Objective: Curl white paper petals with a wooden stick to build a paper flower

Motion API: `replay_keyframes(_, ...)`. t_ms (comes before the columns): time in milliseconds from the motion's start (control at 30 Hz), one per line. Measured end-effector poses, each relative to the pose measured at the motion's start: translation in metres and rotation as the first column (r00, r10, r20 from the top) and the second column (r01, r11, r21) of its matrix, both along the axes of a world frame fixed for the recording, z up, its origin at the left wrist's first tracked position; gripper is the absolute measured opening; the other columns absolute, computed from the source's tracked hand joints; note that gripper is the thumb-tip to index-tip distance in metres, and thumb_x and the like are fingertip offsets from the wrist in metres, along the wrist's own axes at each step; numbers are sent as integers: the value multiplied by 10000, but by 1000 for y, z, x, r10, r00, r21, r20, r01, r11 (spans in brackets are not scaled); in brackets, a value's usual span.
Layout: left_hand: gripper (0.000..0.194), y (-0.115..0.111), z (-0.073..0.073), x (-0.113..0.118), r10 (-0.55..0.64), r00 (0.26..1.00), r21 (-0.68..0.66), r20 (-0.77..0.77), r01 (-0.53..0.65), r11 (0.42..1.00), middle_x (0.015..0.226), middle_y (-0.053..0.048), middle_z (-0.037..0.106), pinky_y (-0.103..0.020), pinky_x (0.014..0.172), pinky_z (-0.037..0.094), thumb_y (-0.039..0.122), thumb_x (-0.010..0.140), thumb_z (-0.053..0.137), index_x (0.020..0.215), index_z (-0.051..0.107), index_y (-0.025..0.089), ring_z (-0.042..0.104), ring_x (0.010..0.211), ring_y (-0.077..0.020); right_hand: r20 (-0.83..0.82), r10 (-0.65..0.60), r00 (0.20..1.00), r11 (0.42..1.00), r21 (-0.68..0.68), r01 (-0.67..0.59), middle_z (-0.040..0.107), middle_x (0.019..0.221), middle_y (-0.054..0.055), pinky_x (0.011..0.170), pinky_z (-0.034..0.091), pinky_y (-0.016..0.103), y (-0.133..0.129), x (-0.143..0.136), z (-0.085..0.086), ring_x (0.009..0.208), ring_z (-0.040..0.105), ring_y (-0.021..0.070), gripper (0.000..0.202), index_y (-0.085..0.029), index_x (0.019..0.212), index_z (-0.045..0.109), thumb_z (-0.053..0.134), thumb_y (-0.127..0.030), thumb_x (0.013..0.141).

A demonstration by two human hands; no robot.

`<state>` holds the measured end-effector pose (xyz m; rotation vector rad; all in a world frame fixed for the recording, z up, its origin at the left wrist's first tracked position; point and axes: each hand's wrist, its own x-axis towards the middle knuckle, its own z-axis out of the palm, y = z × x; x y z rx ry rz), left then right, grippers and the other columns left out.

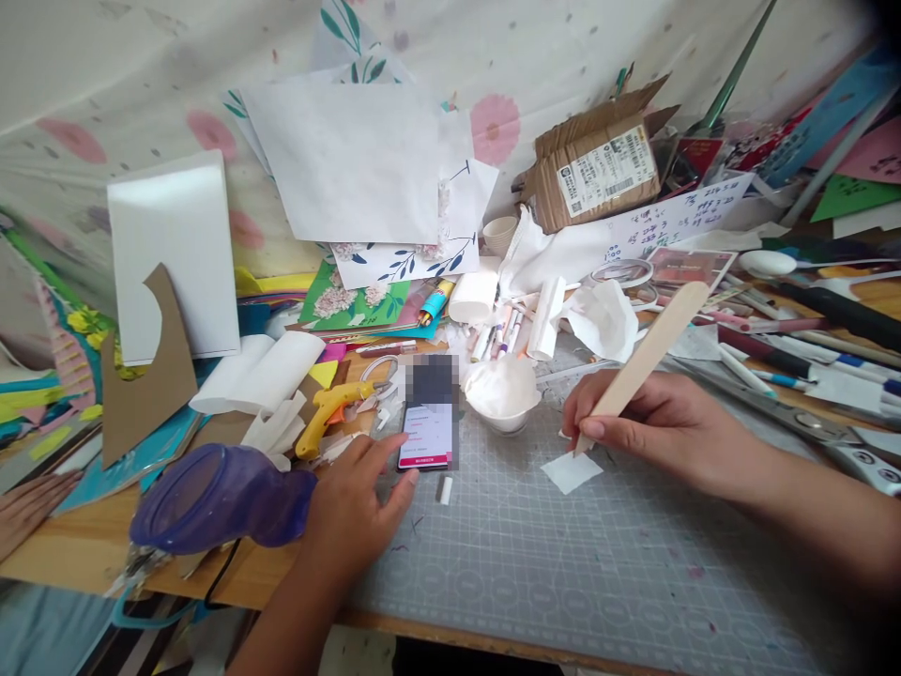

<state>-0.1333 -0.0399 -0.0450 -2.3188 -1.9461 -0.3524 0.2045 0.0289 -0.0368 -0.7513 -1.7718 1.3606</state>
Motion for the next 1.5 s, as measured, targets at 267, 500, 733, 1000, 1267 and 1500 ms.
replay_keyframes(267,321,4,-6,0,-49,999,57,6,49,997,947,-68,603,-357,773,544,337,897,573,1159,701,202,631,873,-224,51,20,998,1000,-2,-20,683,778,71,690,504,329,0,0,2,756,633,197,289,-160,780,672,621,-402,929)
replay_keyframes(500,357,4,-5,7,-97,995,34,12,97,995,955,-83,545,-404,765,540,321,876,580,1165,716,161,603,863,-243,44,8,999,1000,5,-9,686,763,62,680,504,320,1,0,2,730,631,191,269,-166,776,676,660,-404,900)
replay_keyframes(733,388,6,-3,22,-139,990,-16,26,140,990,1012,-94,539,-448,820,537,335,865,596,1207,706,189,592,942,-269,44,-1,999,1000,19,1,687,751,56,673,511,312,0,0,3,721,632,187,278,-169,769,677,660,-413,901)
replay_keyframes(1000,397,9,-2,28,-136,990,-87,39,139,987,1000,-96,557,-464,818,538,337,847,609,1201,709,189,602,940,-281,51,-10,999,1000,20,9,693,742,47,662,528,310,0,0,5,704,641,186,243,-182,769,679,684,-400,876)
replay_keyframes(1267,295,-10,-7,-1,-125,989,149,83,112,982,939,-55,557,-374,786,513,275,885,577,1143,705,213,586,869,-219,39,-12,999,1000,26,11,706,764,50,655,537,308,0,0,4,723,653,189,231,-190,770,696,668,-383,894)
replay_keyframes(1500,324,-17,-9,5,-130,991,114,28,126,985,859,-50,541,-362,713,492,265,849,570,1113,748,210,563,794,-213,39,-23,999,1000,15,22,702,761,47,648,533,305,1,-1,5,707,647,185,217,-190,775,692,661,-368,895)
